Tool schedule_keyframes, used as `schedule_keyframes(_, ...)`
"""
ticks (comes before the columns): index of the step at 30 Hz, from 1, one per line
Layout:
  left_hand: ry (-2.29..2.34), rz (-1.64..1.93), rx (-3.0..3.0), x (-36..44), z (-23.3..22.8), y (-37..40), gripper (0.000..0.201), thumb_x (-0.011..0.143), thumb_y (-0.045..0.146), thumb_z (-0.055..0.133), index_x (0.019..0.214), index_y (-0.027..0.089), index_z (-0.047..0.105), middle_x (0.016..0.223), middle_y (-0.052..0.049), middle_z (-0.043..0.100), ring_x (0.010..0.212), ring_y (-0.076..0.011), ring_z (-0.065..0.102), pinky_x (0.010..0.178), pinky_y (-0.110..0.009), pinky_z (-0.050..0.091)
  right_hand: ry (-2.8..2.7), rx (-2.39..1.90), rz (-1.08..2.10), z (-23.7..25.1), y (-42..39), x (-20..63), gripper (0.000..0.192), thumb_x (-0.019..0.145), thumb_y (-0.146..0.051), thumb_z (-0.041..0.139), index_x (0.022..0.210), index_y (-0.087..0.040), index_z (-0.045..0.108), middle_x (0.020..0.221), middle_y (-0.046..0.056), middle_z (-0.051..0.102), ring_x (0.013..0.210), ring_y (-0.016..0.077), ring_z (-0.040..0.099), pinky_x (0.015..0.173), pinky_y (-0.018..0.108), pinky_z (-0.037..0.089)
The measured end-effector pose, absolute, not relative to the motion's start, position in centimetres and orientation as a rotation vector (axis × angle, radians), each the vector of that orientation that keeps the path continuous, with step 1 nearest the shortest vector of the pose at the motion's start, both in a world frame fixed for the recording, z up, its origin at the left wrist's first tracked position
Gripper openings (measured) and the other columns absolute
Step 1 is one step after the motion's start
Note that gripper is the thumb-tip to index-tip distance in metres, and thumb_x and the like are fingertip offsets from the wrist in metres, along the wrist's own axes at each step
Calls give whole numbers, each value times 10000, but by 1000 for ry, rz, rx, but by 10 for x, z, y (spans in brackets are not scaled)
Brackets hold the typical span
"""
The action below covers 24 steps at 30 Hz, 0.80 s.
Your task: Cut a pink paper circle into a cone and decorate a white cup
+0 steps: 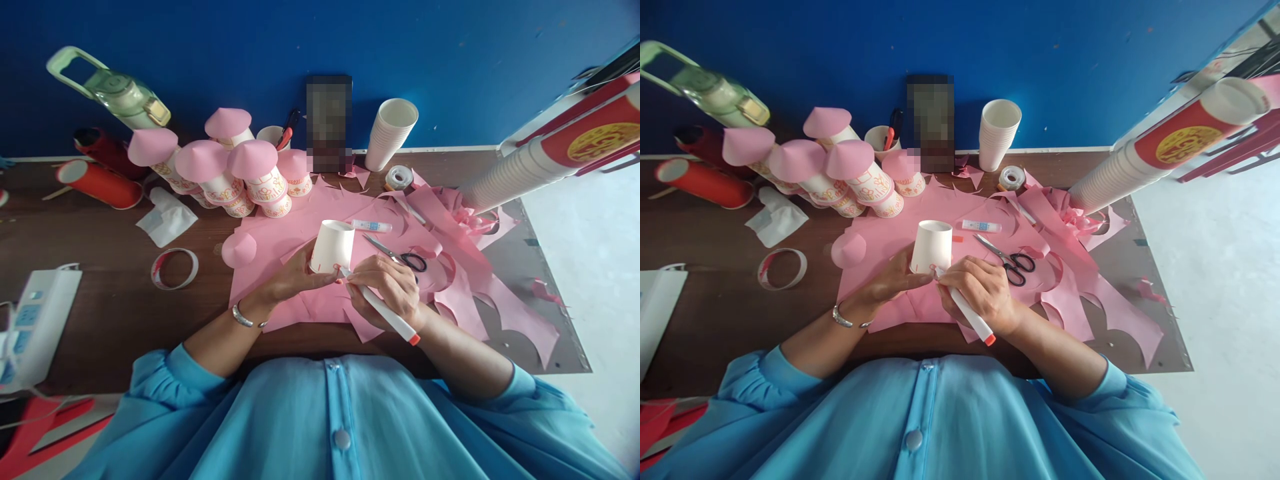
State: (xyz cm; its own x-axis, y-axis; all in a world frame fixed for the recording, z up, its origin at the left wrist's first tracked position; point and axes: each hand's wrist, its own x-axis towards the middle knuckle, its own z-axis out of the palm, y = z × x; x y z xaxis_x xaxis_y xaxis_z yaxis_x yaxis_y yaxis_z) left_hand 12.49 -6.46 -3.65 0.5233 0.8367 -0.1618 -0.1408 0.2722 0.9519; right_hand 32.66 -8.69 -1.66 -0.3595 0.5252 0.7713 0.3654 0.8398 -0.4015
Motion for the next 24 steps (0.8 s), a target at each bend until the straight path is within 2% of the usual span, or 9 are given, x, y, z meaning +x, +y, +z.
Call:
schedule_keyframes(6, 771, 757, 1109, 126, -34, -64, 539, 698, 400, 942, 1077, 178, 630, 943, -45, 689, 851, -196, 641, 742, -304, 552, -1981, -634, 185, -18, -87, 326, 264, 878, -17, 658, 1082, -184, 629, 771, 34, 711, 634, 177, 697, 574, 288, 584)
schedule_keyframes(19, 802, 713, 1112, 127, -28, -64, 551, 723, 525, 905, 1045, 173, 631, 951, -43, 670, 878, -203, 636, 768, -313, 550, -1958, -667, 153, -18, -85, 328, 210, 903, -71, 666, 1056, -210, 629, 769, 13, 710, 634, 166, 689, 573, 283, 575)
schedule_keyframes(24, 793, 707, 1065, 125, -31, -65, 590, 710, 505, 922, 1095, 168, 629, 997, -53, 687, 928, -209, 646, 811, -322, 555, -1956, -695, 127, -16, -85, 328, 227, 892, -47, 640, 1039, -218, 613, 740, -7, 690, 606, 150, 667, 556, 268, 558)
